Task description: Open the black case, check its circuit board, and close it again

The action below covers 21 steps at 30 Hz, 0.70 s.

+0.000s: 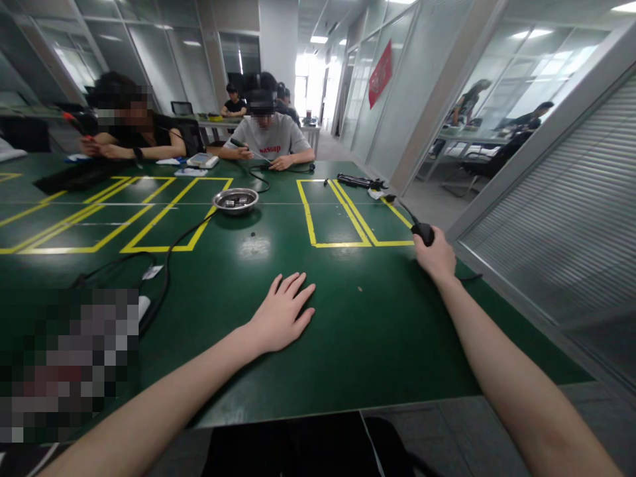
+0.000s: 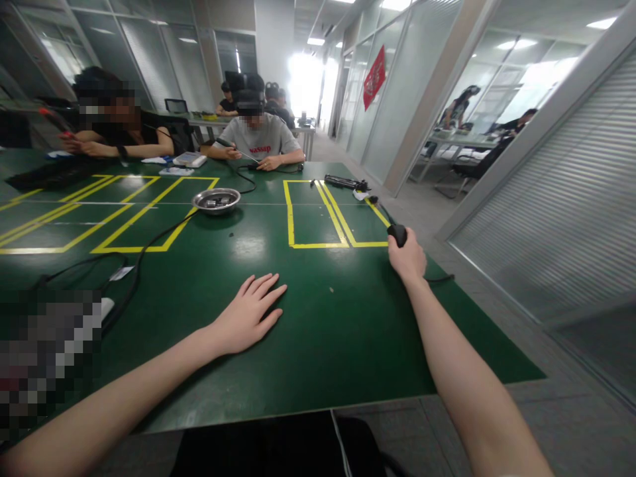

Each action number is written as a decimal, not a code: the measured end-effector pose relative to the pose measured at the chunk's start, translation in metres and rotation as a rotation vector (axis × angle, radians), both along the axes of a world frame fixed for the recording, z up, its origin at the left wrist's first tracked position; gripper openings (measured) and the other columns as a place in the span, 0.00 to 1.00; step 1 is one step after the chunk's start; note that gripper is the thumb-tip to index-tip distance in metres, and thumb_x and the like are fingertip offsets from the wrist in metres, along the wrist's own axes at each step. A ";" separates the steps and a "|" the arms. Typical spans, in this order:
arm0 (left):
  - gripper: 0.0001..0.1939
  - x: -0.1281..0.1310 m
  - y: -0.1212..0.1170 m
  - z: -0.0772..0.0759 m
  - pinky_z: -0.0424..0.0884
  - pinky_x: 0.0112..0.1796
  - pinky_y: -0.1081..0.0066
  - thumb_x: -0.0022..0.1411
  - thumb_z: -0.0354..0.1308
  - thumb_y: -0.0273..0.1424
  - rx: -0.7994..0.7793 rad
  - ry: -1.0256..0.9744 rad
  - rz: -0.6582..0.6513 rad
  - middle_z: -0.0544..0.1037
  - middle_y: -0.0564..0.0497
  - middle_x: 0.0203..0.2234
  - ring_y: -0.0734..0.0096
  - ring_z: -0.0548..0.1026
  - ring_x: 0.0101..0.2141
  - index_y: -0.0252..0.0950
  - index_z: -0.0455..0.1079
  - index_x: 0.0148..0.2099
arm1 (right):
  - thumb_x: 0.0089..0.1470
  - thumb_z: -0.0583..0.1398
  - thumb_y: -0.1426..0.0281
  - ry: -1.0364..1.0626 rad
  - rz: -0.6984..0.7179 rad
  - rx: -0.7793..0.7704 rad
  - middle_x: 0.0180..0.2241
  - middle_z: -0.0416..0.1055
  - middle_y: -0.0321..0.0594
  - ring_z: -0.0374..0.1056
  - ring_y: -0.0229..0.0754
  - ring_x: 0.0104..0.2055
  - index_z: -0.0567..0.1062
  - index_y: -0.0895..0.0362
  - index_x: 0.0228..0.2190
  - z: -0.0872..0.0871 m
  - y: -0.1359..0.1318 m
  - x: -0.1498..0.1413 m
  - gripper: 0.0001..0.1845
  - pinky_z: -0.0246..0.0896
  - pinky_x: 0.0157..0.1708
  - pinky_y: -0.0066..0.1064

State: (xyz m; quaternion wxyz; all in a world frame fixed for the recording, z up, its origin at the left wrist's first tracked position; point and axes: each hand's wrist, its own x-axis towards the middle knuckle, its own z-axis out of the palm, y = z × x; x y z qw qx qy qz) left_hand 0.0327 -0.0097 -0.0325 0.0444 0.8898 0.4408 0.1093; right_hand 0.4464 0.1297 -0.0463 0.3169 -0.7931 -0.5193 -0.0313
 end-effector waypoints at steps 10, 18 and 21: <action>0.26 -0.005 0.004 -0.005 0.54 0.68 0.43 0.77 0.47 0.41 0.035 -0.021 -0.021 0.63 0.38 0.70 0.50 0.57 0.71 0.38 0.63 0.70 | 0.61 0.59 0.52 -0.023 0.054 -0.142 0.52 0.78 0.52 0.75 0.60 0.51 0.67 0.53 0.64 0.004 -0.003 -0.019 0.34 0.69 0.51 0.47; 0.26 -0.002 0.002 -0.001 0.54 0.68 0.42 0.77 0.47 0.42 0.022 -0.016 -0.016 0.62 0.37 0.71 0.49 0.57 0.71 0.37 0.63 0.70 | 0.62 0.58 0.55 -0.026 -0.057 -0.105 0.54 0.73 0.54 0.74 0.60 0.53 0.69 0.54 0.62 0.005 -0.005 -0.019 0.31 0.69 0.51 0.48; 0.27 0.001 0.001 0.003 0.55 0.68 0.42 0.77 0.47 0.41 0.005 0.007 -0.012 0.62 0.36 0.71 0.49 0.57 0.71 0.36 0.63 0.71 | 0.59 0.61 0.53 -0.047 -0.033 -0.113 0.54 0.71 0.54 0.74 0.59 0.52 0.72 0.54 0.60 -0.002 -0.002 -0.012 0.32 0.70 0.51 0.47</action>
